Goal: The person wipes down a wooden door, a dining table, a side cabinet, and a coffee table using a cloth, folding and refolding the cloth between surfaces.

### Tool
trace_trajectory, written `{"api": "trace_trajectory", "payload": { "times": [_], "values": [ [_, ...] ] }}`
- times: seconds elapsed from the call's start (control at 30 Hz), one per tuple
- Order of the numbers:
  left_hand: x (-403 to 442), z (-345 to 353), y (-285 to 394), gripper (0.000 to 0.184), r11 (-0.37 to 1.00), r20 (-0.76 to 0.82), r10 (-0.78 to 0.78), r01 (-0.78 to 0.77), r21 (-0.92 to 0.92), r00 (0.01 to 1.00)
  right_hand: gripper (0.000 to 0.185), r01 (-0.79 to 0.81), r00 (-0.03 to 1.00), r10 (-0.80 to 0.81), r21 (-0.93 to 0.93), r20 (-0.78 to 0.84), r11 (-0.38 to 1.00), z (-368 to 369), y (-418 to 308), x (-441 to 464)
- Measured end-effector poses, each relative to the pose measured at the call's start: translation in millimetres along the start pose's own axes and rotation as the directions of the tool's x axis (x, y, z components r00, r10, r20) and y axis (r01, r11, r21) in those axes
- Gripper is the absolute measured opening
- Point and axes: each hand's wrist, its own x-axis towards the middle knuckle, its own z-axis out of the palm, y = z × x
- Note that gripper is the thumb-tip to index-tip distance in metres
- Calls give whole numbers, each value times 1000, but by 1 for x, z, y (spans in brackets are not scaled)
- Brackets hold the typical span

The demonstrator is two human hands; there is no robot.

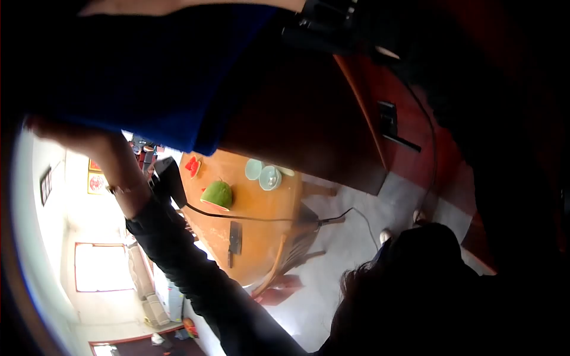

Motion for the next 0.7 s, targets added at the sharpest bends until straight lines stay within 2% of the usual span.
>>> {"api": "trace_trajectory", "payload": {
  "times": [0.03,0.1,0.17,0.2,0.23,0.27,0.3,0.33,0.4,0.43,0.5,0.63,0.7],
  "values": [
    [-10,4,-1,74,998,-68,-43,47,52,997,60,-24,999,19,110,46,994,-25,-12,-19],
    [-31,14,-1,82,978,-212,-112,145,146,971,61,68,997,-64,101,-37,993,-18,-2,-31],
    [-60,26,5,93,958,-217,-139,187,217,966,62,19,999,-21,51,25,998,-29,-6,-57],
    [-71,25,-2,93,959,-210,-143,188,211,967,65,-27,996,20,83,93,996,-35,-7,-68],
    [-83,24,-9,93,964,-227,-195,229,134,954,67,-75,986,56,112,158,991,-37,-6,-80],
    [-96,23,-16,93,962,-241,-248,269,56,938,54,4,999,5,-222,41,975,-18,-9,-88],
    [-109,21,-23,93,951,-252,-304,309,-23,919,54,2,999,8,-228,43,974,-19,-9,-107],
    [-125,23,-29,93,950,-247,-306,310,-25,919,55,-23,993,49,-227,108,974,-30,-14,-122],
    [-160,36,-33,83,930,-239,-363,334,-157,900,56,-53,975,94,-196,202,979,-47,-20,-148],
    [-174,43,-34,83,930,-233,-362,332,-158,903,56,-54,976,95,-201,198,978,-57,-22,-155],
    [-204,58,-35,81,946,-198,-315,290,-144,928,60,-127,944,143,-72,298,989,-79,-30,-170],
    [-244,79,-41,79,951,-145,-287,265,-157,947,65,-175,880,226,-156,419,972,-104,-42,-217],
    [-264,90,-44,79,941,-130,-306,279,-191,943,65,-184,876,221,-126,429,975,-116,-42,-237]
  ]
}}
